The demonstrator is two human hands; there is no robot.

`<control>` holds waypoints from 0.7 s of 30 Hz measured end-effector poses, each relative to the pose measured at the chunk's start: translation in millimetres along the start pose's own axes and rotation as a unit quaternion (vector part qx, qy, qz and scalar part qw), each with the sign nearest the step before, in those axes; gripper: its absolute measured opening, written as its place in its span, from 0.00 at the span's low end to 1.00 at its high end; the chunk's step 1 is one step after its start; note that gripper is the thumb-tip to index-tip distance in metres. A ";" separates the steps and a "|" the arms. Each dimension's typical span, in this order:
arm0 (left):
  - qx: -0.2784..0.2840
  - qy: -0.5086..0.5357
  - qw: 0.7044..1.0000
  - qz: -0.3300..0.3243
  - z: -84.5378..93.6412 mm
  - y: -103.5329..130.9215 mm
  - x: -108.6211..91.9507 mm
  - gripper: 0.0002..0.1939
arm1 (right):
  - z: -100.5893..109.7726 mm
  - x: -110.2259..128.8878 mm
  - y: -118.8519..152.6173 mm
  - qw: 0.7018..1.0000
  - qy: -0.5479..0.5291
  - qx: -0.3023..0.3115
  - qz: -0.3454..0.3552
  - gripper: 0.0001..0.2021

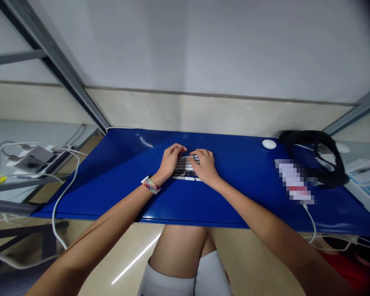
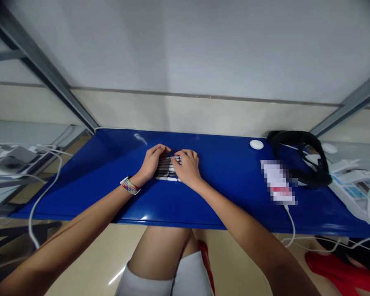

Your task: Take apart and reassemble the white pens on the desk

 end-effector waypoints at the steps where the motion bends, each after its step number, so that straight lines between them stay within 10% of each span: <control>1: -0.002 0.004 1.000 0.002 0.6 -0.5 1.2 0.15 | 1.1 0.3 0.0 1.000 0.002 0.000 -0.001 0.14; 21: -0.060 -0.010 0.998 -0.025 30.0 -15.4 1.6 0.14 | 42.4 34.0 -3.4 0.989 0.047 0.065 0.126 0.09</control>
Point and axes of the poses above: each hand's wrist, its own y-axis away from the middle knuckle, its own z-axis out of the back of the hand, x = y × z, the point moved 7 cm from there along -y, towards the middle knuckle, and after that the axes turned 10 degrees about y, right-handed, at the moved point
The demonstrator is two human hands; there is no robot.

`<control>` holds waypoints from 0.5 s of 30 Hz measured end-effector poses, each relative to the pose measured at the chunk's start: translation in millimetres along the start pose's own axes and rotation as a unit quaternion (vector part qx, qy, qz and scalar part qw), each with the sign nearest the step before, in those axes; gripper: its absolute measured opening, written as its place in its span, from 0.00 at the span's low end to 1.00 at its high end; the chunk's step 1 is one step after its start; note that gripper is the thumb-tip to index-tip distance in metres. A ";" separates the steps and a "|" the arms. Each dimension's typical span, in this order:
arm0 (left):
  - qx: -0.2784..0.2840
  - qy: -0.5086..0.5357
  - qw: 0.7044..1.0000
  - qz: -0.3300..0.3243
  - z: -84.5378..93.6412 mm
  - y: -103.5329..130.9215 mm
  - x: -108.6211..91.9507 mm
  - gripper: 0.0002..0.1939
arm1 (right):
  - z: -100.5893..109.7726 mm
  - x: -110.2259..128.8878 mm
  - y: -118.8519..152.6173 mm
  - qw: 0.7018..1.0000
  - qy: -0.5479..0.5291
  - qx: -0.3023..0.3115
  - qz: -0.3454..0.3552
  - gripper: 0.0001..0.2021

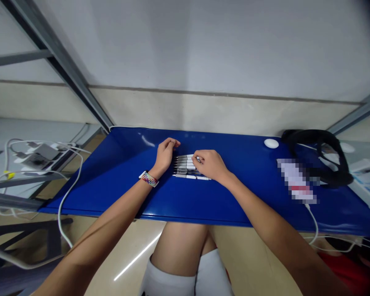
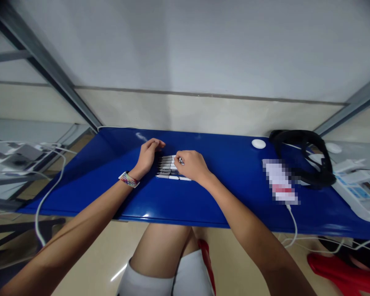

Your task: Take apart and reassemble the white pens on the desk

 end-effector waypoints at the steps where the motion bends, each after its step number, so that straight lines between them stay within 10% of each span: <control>1: -0.005 0.002 1.000 0.000 1.9 -1.3 0.6 0.14 | 1.6 -1.8 -0.7 1.000 0.003 0.001 0.006 0.09; 15: -0.040 0.014 0.999 0.001 18.6 -11.6 5.0 0.13 | -9.9 35.1 14.8 0.974 -0.024 0.105 0.201 0.03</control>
Point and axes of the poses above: each hand's wrist, its own y-axis away from the middle knuckle, its own z-axis out of the back of the hand, x = y × z, the point moved 7 cm from there along -y, towards the middle knuckle, and after that the axes turned 10 degrees about y, right-handed, at the moved point
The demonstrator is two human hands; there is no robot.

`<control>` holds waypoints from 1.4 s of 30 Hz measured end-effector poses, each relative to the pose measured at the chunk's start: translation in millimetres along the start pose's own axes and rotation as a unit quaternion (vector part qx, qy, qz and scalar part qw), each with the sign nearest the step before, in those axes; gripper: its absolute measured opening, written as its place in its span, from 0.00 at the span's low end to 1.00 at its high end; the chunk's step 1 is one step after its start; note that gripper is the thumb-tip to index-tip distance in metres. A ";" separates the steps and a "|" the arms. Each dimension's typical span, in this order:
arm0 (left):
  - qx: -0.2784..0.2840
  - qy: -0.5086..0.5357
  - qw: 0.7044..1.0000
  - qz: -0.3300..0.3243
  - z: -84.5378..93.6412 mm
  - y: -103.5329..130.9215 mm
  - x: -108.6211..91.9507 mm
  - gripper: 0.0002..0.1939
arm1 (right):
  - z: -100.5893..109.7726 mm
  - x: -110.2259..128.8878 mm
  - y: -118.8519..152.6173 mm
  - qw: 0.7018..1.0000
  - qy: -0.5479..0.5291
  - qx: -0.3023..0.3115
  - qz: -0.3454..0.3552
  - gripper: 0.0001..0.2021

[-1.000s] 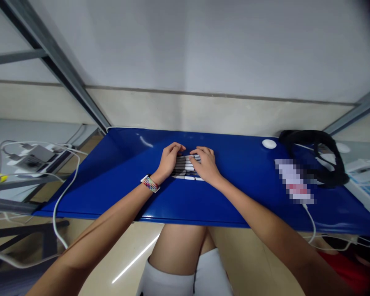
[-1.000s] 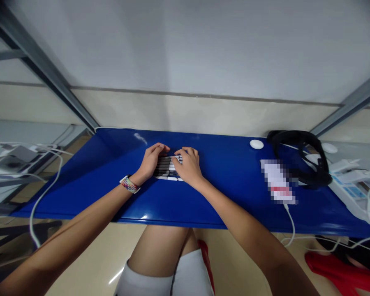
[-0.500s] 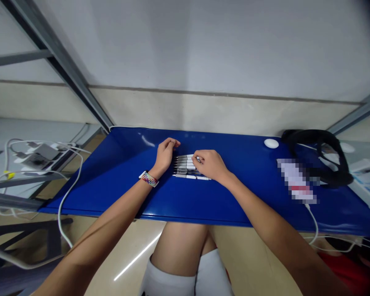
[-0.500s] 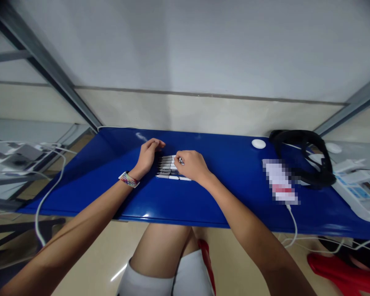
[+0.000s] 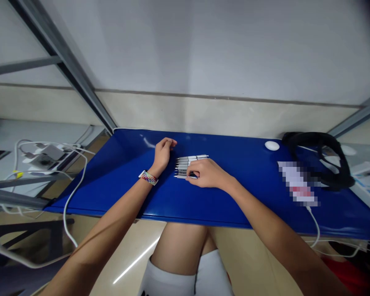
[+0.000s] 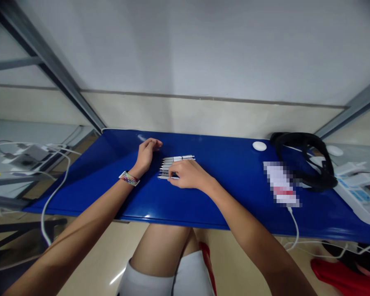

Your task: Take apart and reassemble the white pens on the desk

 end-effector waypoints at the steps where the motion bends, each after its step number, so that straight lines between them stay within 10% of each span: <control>1: 0.000 0.000 1.000 0.000 -0.2 0.0 0.2 0.13 | -2.3 1.3 0.1 1.000 0.007 0.007 0.002 0.02; 17: 0.009 -0.001 1.000 -0.006 -3.3 1.8 -3.2 0.13 | -4.6 0.8 0.4 0.997 -0.029 0.071 -0.016 0.04; 28: 0.177 -0.032 0.983 -0.044 -33.4 22.4 -36.0 0.20 | 9.8 -49.5 -0.7 0.978 -0.132 -0.103 -0.121 0.06; 32: 0.241 -0.091 0.964 -0.057 -47.9 35.2 -41.9 0.13 | 8.2 -72.1 2.8 0.947 -0.210 -0.150 -0.188 0.11; 42: 0.155 -0.084 0.982 -0.069 -33.4 23.6 -38.2 0.13 | 7.4 -107.1 15.2 0.823 -0.432 -0.209 -0.303 0.15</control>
Point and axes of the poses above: each hand's wrist, its own y-axis away from the middle knuckle, its own z-axis out of the back of the hand, x = y × z, the point moved 7 cm from there along -y, towards the middle knuckle, and after that the axes turned 10 degrees about y, right-handed, at the moved point
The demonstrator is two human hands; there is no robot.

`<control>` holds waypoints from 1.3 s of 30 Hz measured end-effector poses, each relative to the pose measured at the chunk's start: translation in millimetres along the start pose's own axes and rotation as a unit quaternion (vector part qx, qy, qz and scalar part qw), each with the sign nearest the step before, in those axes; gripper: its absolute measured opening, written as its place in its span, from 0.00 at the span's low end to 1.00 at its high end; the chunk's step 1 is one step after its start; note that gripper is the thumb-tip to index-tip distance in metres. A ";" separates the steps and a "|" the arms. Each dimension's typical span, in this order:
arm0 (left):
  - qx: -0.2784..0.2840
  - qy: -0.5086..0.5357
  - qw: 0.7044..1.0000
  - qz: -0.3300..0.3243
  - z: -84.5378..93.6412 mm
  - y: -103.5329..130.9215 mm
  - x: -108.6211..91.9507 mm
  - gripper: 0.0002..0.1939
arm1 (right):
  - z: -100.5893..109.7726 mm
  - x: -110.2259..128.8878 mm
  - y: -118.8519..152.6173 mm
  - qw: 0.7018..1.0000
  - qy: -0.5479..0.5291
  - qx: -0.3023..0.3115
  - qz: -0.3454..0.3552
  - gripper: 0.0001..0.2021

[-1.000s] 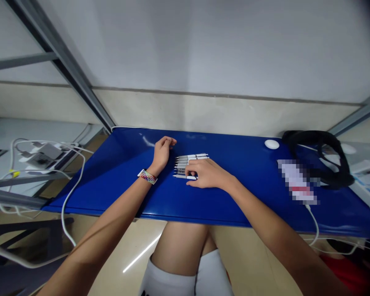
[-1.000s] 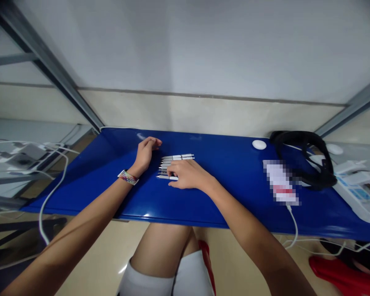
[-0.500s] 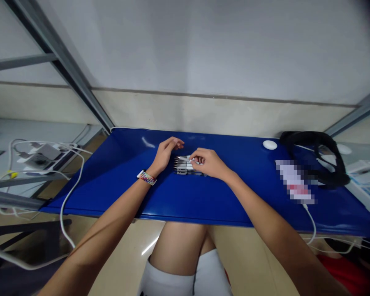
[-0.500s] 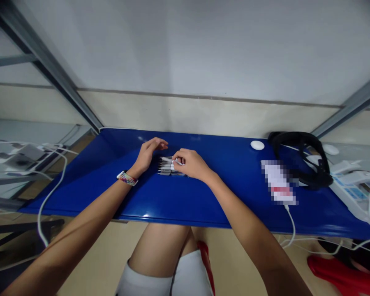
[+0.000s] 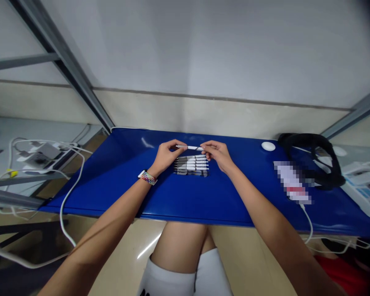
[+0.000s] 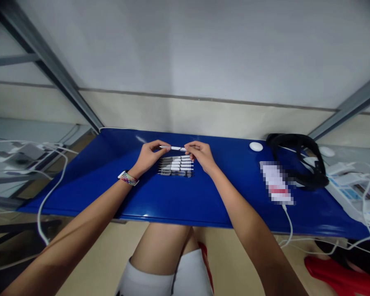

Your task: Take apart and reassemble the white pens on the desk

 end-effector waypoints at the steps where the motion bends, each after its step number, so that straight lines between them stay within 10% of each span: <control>1: -0.006 -0.003 1.000 0.000 1.8 -0.5 0.3 0.13 | 0.6 -0.7 -0.7 1.000 -0.019 -0.001 -0.003 0.16; 12: -0.032 0.023 0.999 0.032 6.8 -1.6 13.1 0.34 | -6.8 1.8 -1.2 0.998 -0.033 0.005 0.048 0.17; 19: 0.004 0.053 0.998 0.021 5.1 -4.0 9.0 0.15 | -0.2 -5.5 -3.8 0.997 -0.065 -0.023 0.021 0.18; 35: 0.009 0.052 0.998 0.045 6.8 -4.7 17.6 0.18 | 3.1 -14.5 -10.3 0.997 -0.070 -0.028 0.022 0.18; 39: -0.030 0.002 0.998 0.051 15.7 -6.4 20.9 0.34 | 4.6 -13.5 -10.7 0.997 -0.068 -0.015 0.028 0.19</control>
Point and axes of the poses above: each hand's wrist, its own y-axis away from the middle knuckle, its own z-axis out of the back of the hand, x = y × z, the point moved 7 cm from there along -y, towards the middle knuckle, and after that the axes turned 10 degrees about y, right-handed, at the moved point
